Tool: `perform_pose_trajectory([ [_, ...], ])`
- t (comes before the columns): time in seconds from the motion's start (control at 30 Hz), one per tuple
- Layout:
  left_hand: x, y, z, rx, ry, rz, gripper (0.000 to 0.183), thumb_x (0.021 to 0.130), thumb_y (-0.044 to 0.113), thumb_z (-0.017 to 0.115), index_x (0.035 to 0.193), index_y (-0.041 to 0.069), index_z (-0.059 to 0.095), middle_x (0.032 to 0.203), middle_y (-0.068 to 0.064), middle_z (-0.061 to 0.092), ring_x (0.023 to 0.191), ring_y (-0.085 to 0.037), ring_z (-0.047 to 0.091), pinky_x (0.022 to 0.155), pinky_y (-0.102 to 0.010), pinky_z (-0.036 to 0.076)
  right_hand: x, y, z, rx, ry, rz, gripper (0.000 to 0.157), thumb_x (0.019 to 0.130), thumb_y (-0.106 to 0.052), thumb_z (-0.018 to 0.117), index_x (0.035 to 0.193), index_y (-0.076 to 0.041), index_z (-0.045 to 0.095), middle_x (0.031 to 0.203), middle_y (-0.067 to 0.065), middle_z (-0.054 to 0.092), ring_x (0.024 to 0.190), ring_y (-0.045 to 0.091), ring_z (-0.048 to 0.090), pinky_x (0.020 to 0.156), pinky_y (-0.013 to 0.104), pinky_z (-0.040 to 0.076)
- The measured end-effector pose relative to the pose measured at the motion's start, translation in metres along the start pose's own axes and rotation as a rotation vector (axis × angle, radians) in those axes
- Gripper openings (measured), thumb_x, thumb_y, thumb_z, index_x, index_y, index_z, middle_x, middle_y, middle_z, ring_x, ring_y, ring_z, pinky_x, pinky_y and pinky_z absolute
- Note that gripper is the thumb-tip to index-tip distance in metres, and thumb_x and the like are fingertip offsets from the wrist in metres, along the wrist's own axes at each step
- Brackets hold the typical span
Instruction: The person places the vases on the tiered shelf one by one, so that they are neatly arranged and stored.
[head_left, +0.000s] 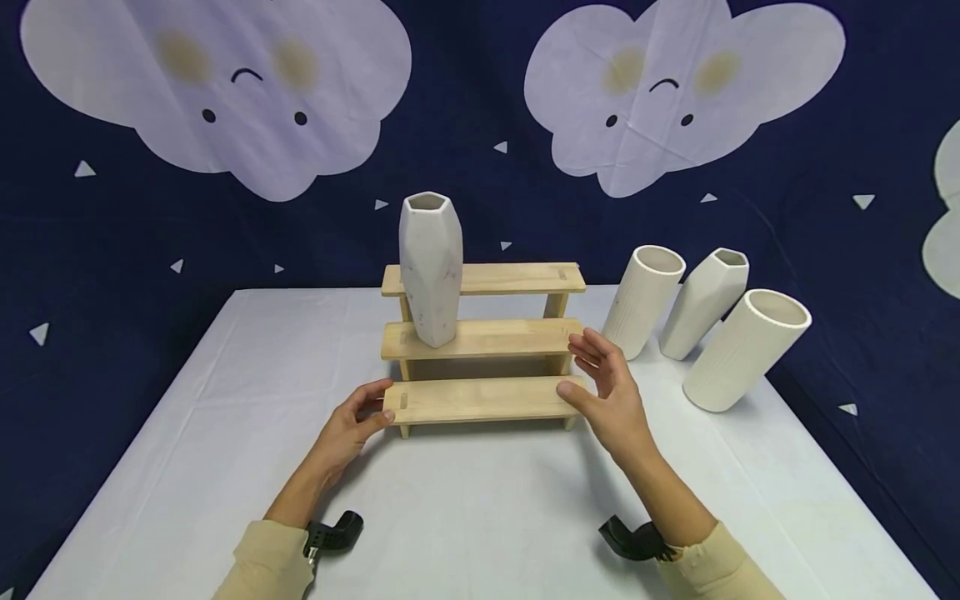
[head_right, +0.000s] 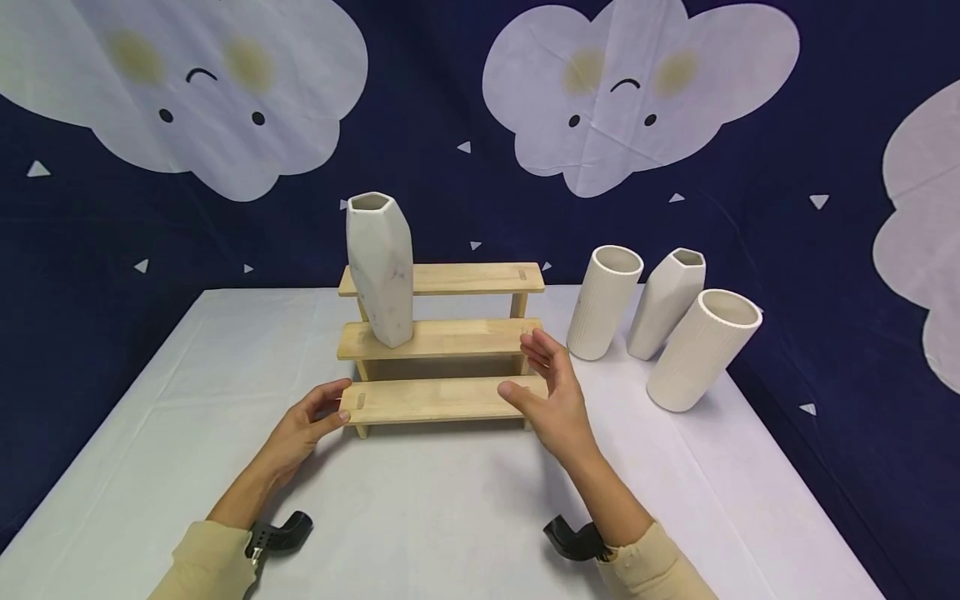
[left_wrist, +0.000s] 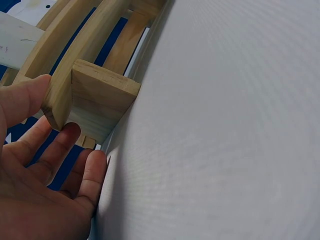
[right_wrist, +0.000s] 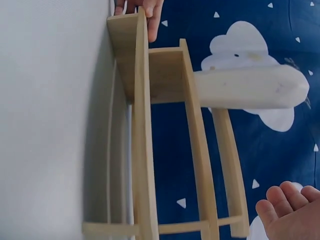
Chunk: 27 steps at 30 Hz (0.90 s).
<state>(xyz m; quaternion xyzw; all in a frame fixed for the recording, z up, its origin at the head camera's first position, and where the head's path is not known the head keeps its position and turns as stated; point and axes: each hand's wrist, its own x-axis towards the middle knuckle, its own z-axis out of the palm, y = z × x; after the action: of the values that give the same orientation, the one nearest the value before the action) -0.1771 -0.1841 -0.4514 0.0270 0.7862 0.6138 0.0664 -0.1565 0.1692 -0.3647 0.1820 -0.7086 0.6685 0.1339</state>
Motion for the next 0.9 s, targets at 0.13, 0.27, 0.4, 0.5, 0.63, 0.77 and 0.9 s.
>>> perform_pose_trajectory([
  [0.13, 0.001, 0.0, 0.0, 0.001, 0.0, -0.002, 0.056, 0.089, 0.02, 0.065, 0.14, 0.014, 0.042, 0.134, -0.013, 0.046, 0.121, -0.029, 0.046, 0.089, -0.028, 0.041, -0.007, 0.003, -0.009, -0.007, 0.041, -0.002, 0.072, 0.081, 0.011, 0.064, 0.142, -0.002, 0.03, 0.139, 0.023, 0.039, 0.129, 0.018, 0.043, 0.107, 0.02, 0.033],
  [0.27, 0.0, 0.0, 0.0, 0.001, 0.006, -0.001, 0.056, 0.089, 0.018, 0.065, 0.139, 0.015, 0.042, 0.133, -0.013, 0.047, 0.12, -0.029, 0.046, 0.089, -0.028, 0.041, -0.012, 0.006, -0.017, 0.013, 0.087, -0.005, 0.069, 0.08, 0.014, 0.062, 0.14, -0.003, 0.033, 0.137, 0.02, 0.042, 0.127, 0.018, 0.044, 0.106, 0.021, 0.034],
  [0.4, 0.0, 0.001, 0.001, 0.002, 0.011, -0.008, 0.055, 0.089, 0.016, 0.065, 0.139, 0.015, 0.043, 0.132, -0.013, 0.047, 0.119, -0.028, 0.047, 0.089, -0.029, 0.041, -0.016, 0.008, -0.025, 0.021, 0.131, 0.02, 0.069, 0.08, 0.015, 0.062, 0.14, 0.001, 0.032, 0.135, 0.017, 0.044, 0.126, 0.017, 0.045, 0.104, 0.02, 0.035],
  [0.5, -0.001, 0.002, 0.001, 0.007, 0.01, -0.007, 0.055, 0.089, 0.016, 0.064, 0.139, 0.014, 0.043, 0.133, -0.014, 0.047, 0.119, -0.029, 0.046, 0.089, -0.028, 0.041, -0.019, 0.009, -0.031, 0.018, 0.166, 0.046, 0.068, 0.081, 0.015, 0.061, 0.14, 0.002, 0.031, 0.134, 0.013, 0.046, 0.125, 0.016, 0.045, 0.104, 0.02, 0.035],
  [0.63, -0.001, 0.003, 0.001, 0.004, 0.007, -0.002, 0.055, 0.089, 0.017, 0.064, 0.139, 0.014, 0.042, 0.133, -0.014, 0.047, 0.119, -0.029, 0.047, 0.089, -0.028, 0.041, -0.021, 0.011, -0.041, 0.028, 0.216, 0.063, 0.066, 0.081, 0.016, 0.06, 0.139, 0.002, 0.032, 0.132, 0.011, 0.047, 0.124, 0.016, 0.045, 0.102, 0.02, 0.036],
  [0.77, -0.001, 0.002, 0.001, -0.006, 0.004, -0.003, 0.055, 0.089, 0.017, 0.064, 0.139, 0.015, 0.042, 0.132, -0.013, 0.047, 0.119, -0.029, 0.047, 0.088, -0.028, 0.042, -0.023, 0.014, -0.053, 0.021, 0.272, 0.081, 0.064, 0.082, 0.016, 0.06, 0.139, 0.001, 0.035, 0.132, 0.01, 0.048, 0.122, 0.016, 0.046, 0.102, 0.02, 0.036],
  [0.9, -0.001, 0.002, 0.001, -0.008, 0.002, -0.009, 0.055, 0.089, 0.019, 0.065, 0.14, 0.015, 0.042, 0.133, -0.013, 0.046, 0.119, -0.029, 0.046, 0.087, -0.028, 0.042, -0.025, 0.018, -0.066, -0.015, 0.336, 0.113, 0.064, 0.081, 0.014, 0.062, 0.138, -0.002, 0.037, 0.13, 0.005, 0.05, 0.121, 0.014, 0.046, 0.101, 0.018, 0.036],
])
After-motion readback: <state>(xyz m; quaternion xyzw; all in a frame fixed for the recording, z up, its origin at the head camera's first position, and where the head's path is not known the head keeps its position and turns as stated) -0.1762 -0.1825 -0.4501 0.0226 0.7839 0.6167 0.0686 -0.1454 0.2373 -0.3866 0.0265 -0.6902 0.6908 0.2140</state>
